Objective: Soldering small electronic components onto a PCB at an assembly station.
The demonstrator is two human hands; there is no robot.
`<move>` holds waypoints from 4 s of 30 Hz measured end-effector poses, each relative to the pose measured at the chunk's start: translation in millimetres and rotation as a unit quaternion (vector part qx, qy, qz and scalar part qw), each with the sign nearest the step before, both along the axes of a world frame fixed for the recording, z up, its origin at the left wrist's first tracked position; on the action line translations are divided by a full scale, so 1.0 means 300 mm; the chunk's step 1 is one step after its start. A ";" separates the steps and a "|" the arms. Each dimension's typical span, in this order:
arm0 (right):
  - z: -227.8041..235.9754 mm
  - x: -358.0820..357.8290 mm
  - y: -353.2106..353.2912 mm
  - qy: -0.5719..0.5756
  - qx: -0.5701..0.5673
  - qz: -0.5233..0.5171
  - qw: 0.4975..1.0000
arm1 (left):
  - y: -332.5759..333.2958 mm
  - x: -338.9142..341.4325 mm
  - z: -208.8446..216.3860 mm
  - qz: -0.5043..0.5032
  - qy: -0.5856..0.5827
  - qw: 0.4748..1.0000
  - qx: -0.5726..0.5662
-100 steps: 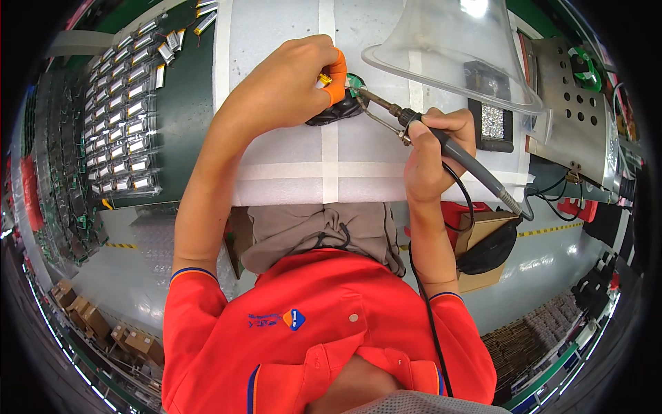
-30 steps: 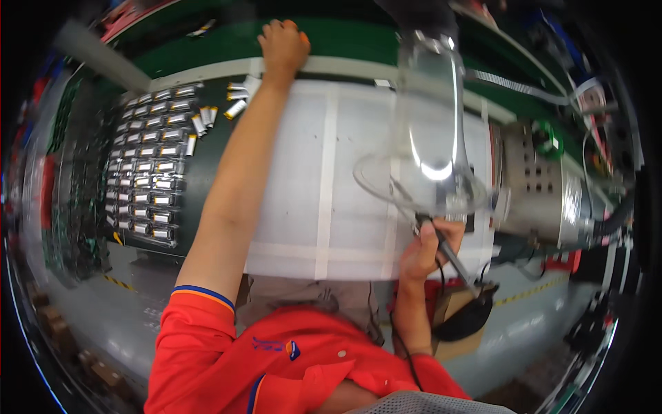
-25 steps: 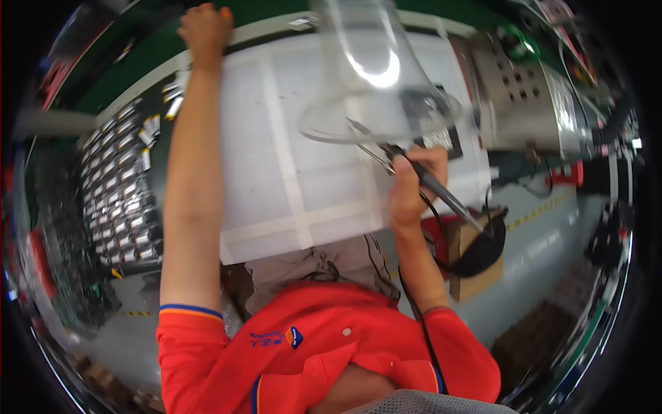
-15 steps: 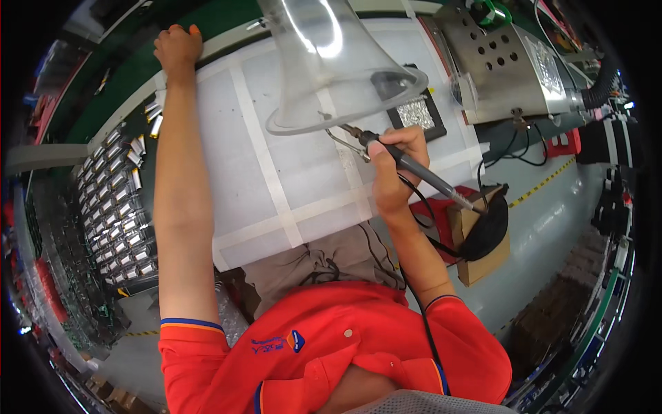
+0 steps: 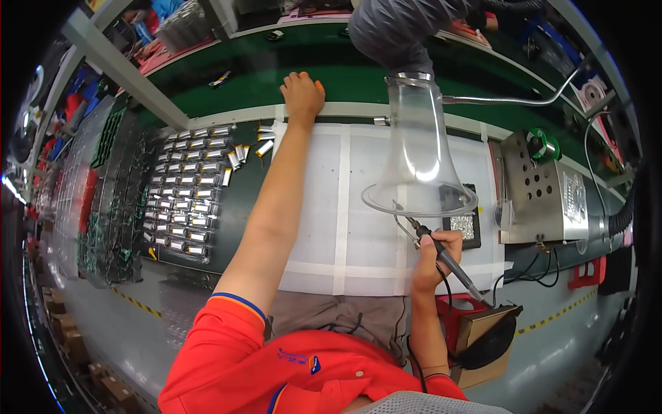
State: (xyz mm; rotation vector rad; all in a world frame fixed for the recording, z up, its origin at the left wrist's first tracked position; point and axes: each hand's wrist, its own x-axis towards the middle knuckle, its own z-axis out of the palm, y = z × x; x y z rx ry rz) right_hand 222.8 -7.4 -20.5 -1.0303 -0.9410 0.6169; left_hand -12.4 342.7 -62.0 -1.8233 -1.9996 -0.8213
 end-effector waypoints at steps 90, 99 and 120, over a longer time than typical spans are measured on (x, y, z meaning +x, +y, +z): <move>-0.049 0.011 0.016 0.049 -0.002 -0.087 0.995 | -1.030 0.009 0.126 -0.421 -0.178 0.881 -0.125; -0.028 0.002 0.000 0.042 -0.004 -0.079 0.996 | -1.111 -0.322 0.254 -0.247 -0.181 0.951 -0.048; -0.035 0.001 0.020 0.021 -0.013 -0.061 0.998 | -0.893 -0.582 0.289 -0.171 -0.056 0.983 -0.043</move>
